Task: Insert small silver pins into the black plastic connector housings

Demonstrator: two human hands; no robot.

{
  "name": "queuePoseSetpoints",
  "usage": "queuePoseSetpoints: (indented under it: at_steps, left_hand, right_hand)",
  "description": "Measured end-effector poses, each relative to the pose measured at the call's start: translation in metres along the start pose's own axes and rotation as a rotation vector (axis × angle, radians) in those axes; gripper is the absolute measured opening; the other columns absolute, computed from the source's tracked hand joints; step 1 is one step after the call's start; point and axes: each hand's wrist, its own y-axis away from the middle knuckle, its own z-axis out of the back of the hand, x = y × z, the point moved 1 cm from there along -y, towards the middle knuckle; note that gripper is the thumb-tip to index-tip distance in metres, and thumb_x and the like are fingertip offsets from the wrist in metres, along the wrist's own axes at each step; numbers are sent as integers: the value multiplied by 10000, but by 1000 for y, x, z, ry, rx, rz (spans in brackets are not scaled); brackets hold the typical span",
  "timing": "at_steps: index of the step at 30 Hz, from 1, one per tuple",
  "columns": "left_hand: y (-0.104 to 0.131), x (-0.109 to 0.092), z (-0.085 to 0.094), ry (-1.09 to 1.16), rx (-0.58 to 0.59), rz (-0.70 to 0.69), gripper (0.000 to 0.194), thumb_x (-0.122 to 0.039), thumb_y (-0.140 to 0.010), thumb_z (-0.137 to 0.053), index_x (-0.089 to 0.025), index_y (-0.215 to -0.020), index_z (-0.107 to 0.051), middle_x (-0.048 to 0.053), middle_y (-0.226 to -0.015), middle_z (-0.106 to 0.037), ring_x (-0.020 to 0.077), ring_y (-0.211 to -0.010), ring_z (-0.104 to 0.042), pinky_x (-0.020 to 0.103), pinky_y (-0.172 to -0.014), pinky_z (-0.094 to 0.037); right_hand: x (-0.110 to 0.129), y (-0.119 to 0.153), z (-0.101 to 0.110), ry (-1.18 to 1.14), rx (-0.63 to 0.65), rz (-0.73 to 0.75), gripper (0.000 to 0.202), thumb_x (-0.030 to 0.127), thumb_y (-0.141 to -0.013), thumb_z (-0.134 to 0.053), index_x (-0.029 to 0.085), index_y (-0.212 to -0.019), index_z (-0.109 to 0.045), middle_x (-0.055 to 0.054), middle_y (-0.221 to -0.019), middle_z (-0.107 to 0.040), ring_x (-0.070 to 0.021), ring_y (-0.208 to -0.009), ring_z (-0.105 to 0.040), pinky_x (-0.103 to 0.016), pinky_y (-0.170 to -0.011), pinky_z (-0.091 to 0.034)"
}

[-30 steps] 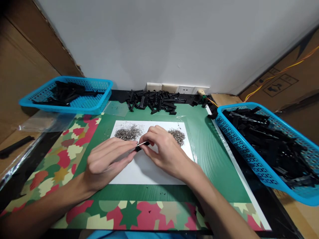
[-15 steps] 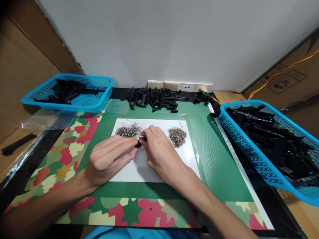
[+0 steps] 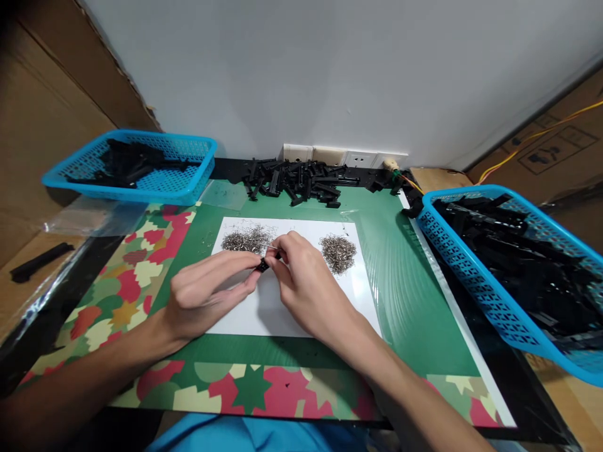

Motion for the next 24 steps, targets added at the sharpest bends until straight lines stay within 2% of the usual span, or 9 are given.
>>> queuePoseSetpoints:
  at_steps: [9, 14, 17, 21, 24]
  left_hand:
    - [1, 1, 0, 7, -12, 19, 239, -41, -926, -704, -165, -1129, -725, 88, -1079, -805, 192, -946, -782, 330, -879, -672]
    - [-1, -2, 0, 20, -38, 44, 241, -28, -902, -727, -155, -1107, -728, 81, -1039, -804, 179, -920, -776, 311, -866, -665]
    - [-5, -3, 2, 56, -53, 108, 245, -49, -895, -742, -160, -1113, -731, 69, -1012, -803, 184, -915, -771, 329, -874, -666]
    - [-8, -5, 5, 112, -41, 156, 263, -56, -927, -725, -168, -1165, -721, 66, -1084, -805, 183, -996, -775, 325, -945, -658]
    - [-6, -6, 4, 178, -46, 184, 300, -34, -967, -670, -171, -1232, -695, 71, -1147, -801, 180, -1069, -776, 307, -981, -653]
  right_hand:
    - [3, 1, -1, -38, 10, -47, 153, 266, -1064, -510, 199, -961, -601, -68, -948, -650, -194, -812, -582, -330, -730, -443]
    - [7, -1, 5, -100, 27, -55, 146, 286, -1077, -516, 205, -994, -605, -45, -949, -653, -178, -812, -583, -313, -734, -450]
    - [8, -1, 14, -141, -42, -55, 174, 336, -1096, -504, 216, -1057, -624, -26, -913, -660, -169, -776, -573, -302, -693, -439]
    - [7, 0, 27, -56, -170, 11, 187, 354, -1089, -540, 228, -1054, -673, -44, -965, -675, -182, -816, -590, -308, -677, -433]
    - [9, 2, 35, -11, -177, 79, 155, 325, -1065, -591, 234, -1010, -703, -46, -945, -662, -193, -837, -597, -321, -701, -447]
